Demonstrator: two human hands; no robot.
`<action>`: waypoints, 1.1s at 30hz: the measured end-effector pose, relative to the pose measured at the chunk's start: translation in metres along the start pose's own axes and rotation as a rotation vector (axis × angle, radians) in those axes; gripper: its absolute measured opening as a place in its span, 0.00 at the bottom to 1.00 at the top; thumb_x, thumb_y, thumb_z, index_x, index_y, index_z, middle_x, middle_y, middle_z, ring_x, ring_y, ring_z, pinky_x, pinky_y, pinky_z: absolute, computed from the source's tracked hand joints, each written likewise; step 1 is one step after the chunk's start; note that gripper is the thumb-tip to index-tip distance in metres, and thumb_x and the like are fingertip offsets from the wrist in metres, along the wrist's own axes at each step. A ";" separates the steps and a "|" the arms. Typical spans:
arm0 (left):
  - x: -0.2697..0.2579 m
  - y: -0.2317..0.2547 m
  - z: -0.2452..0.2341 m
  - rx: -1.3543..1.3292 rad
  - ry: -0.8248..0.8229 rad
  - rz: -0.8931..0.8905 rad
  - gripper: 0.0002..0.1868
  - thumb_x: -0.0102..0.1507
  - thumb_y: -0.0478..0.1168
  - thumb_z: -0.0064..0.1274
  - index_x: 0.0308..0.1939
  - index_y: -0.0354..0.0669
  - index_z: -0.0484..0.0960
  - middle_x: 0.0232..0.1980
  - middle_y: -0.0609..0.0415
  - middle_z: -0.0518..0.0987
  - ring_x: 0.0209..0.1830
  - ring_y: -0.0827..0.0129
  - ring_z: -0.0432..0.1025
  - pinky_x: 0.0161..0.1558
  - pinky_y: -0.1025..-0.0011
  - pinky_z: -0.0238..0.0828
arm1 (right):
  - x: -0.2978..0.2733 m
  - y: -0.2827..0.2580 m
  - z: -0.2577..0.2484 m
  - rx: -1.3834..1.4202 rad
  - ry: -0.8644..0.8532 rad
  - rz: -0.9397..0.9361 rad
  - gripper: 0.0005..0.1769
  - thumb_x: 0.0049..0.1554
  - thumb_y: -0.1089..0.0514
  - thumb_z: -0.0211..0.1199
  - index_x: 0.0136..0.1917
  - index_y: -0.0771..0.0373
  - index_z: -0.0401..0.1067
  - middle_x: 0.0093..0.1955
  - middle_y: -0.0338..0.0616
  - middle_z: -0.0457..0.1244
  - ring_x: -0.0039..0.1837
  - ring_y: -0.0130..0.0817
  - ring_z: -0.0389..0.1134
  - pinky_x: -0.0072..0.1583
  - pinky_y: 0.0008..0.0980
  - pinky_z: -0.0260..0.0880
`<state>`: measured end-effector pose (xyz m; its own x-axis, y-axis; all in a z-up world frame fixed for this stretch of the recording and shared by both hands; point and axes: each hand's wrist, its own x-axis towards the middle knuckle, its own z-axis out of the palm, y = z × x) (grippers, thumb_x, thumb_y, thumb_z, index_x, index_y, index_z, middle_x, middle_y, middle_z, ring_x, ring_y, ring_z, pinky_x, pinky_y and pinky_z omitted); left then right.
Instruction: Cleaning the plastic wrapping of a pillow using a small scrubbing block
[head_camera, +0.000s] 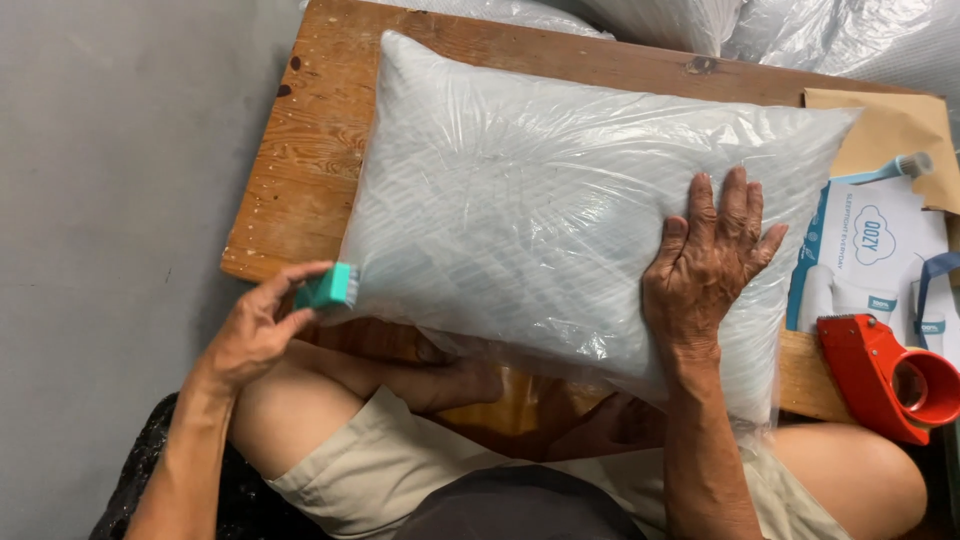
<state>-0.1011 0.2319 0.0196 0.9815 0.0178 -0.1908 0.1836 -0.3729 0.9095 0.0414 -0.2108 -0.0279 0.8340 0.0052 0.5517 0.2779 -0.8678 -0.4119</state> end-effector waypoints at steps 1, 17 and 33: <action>-0.012 0.002 0.007 0.002 -0.003 0.004 0.36 0.57 0.23 0.49 0.67 0.56 0.74 0.63 0.53 0.81 0.55 0.65 0.77 0.60 0.68 0.77 | 0.000 -0.001 -0.002 -0.002 0.004 0.003 0.25 0.70 0.62 0.56 0.80 0.63 0.64 0.84 0.56 0.47 0.84 0.55 0.41 0.77 0.66 0.23; -0.010 0.106 0.157 0.064 -0.195 0.514 0.38 0.53 0.33 0.69 0.65 0.41 0.69 0.56 0.51 0.77 0.47 0.68 0.77 0.50 0.71 0.77 | -0.036 -0.082 -0.117 0.504 -0.655 -0.608 0.29 0.54 0.54 0.69 0.67 0.59 0.68 0.67 0.50 0.61 0.58 0.43 0.66 0.58 0.40 0.70; 0.041 0.006 0.053 -0.206 0.169 -0.121 0.51 0.58 0.66 0.42 0.77 0.37 0.53 0.81 0.41 0.55 0.81 0.57 0.50 0.75 0.61 0.47 | -0.107 0.013 -0.125 0.293 0.232 0.365 0.25 0.63 0.72 0.59 0.68 0.75 0.51 0.64 0.61 0.50 0.66 0.53 0.56 0.68 0.47 0.57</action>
<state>-0.0630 0.1812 -0.0019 0.9440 0.2113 -0.2535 0.2898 -0.1632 0.9431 -0.1033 -0.2848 -0.0015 0.7829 -0.4110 0.4670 0.1385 -0.6167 -0.7750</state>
